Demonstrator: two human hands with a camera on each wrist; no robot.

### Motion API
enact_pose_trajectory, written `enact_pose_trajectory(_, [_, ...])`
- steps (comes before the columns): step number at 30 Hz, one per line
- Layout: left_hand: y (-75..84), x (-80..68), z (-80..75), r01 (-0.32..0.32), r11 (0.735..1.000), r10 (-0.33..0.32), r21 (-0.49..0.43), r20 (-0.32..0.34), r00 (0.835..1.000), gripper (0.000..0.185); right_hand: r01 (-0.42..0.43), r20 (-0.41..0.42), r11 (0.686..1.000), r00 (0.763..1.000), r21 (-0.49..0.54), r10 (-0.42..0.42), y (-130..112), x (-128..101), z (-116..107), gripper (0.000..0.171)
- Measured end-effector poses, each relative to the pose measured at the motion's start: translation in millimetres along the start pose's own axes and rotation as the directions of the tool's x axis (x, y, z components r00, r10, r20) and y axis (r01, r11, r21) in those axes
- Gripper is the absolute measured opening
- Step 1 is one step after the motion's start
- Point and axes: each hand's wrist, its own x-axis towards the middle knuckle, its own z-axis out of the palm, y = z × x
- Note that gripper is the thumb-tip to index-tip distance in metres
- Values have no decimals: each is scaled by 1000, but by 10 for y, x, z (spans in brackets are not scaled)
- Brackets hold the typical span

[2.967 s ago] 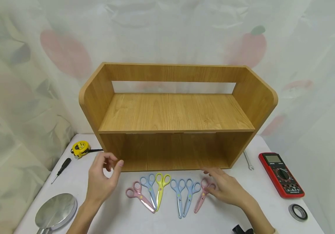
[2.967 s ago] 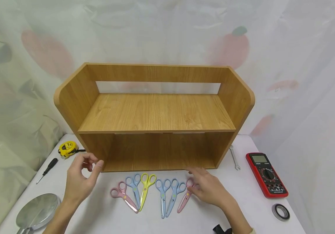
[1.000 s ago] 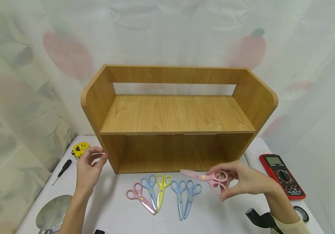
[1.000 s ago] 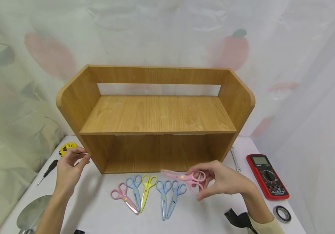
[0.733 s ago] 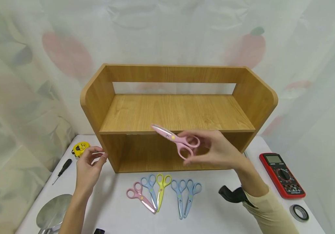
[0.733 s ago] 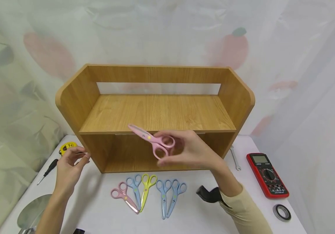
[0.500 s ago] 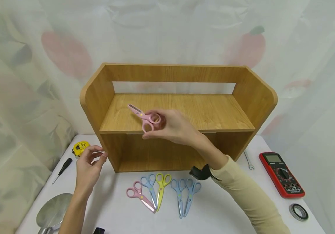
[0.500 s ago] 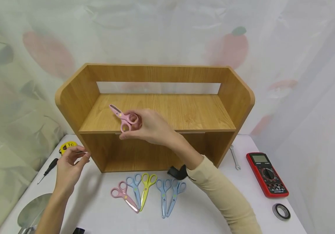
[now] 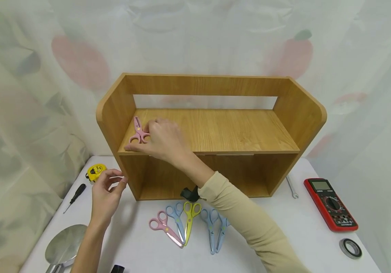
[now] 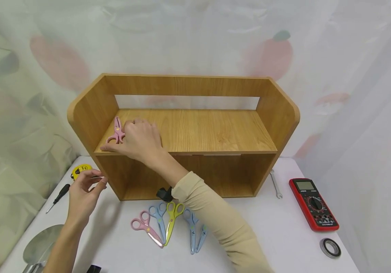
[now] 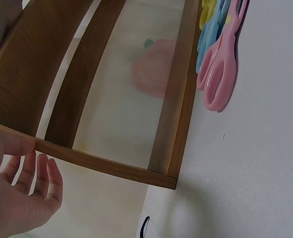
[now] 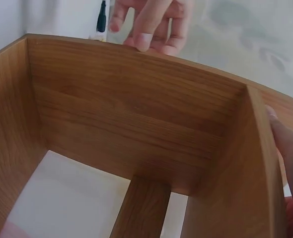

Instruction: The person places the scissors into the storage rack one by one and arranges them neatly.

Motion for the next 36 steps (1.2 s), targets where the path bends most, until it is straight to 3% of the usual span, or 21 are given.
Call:
enact_pose_trajectory(2, [0, -4, -1, 0, 1000, 0, 4, 1, 1000, 28, 10, -39, 1000, 999, -18, -10, -29, -3, 37, 63])
enact_pose_trajectory(6, [4, -5, -5, 0, 1000, 0, 18, 5, 1000, 29, 52, -75, 998, 996, 43, -48, -63, -24, 56, 57])
enact_pose_trajectory(12, [13, -3, -17, 3, 1000, -3, 16, 3, 1000, 28, 52, -7, 972, 999, 228, -52, -64, -123, -35, 49])
enact_pose_trajectory(15, [13, -10, -19, 4, 1000, -4, 18, -1, 1000, 28, 38, 28, 925, 998, 379, -52, -18, -289, -131, 55])
enact_pose_trajectory(18, [6, -21, -16, 7, 1000, -7, 16, -2, 1000, 28, 108, -21, 850, 993, 516, -114, 107, -567, -188, 57])
enact_pose_trajectory(21, [-1, -23, -19, 10, 1000, -10, 14, -2, 1000, 28, 237, -107, 789, 971, 567, -215, 308, -919, -177, 45])
enact_pose_trajectory(23, [-4, -23, -19, 9, 1000, -9, 19, -2, 1000, 28, 274, -112, 770, 960, 576, -258, 476, -1175, -151, 41])
enact_pose_trajectory(26, [-4, -25, -18, 6, 1000, -6, 23, -2, 1000, 28, 231, -11, 769, 960, 596, -280, 781, -1540, -86, 39])
enact_pose_trajectory(29, [3, -30, -25, 12, 999, -12, 32, -7, 1000, 28, 95, 195, 809, 948, 580, -250, 1111, -1855, -27, 38])
enact_pose_trajectory(33, [12, -32, -30, 17, 999, -17, 45, -7, 1000, 28, -76, 474, 889, 865, 451, -166, 1533, -2196, 66, 49])
enact_pose_trajectory(36, [13, -24, -26, 17, 999, -17, 42, -5, 1000, 28, -153, 583, 922, 807, 356, -91, 1757, -2391, 191, 64])
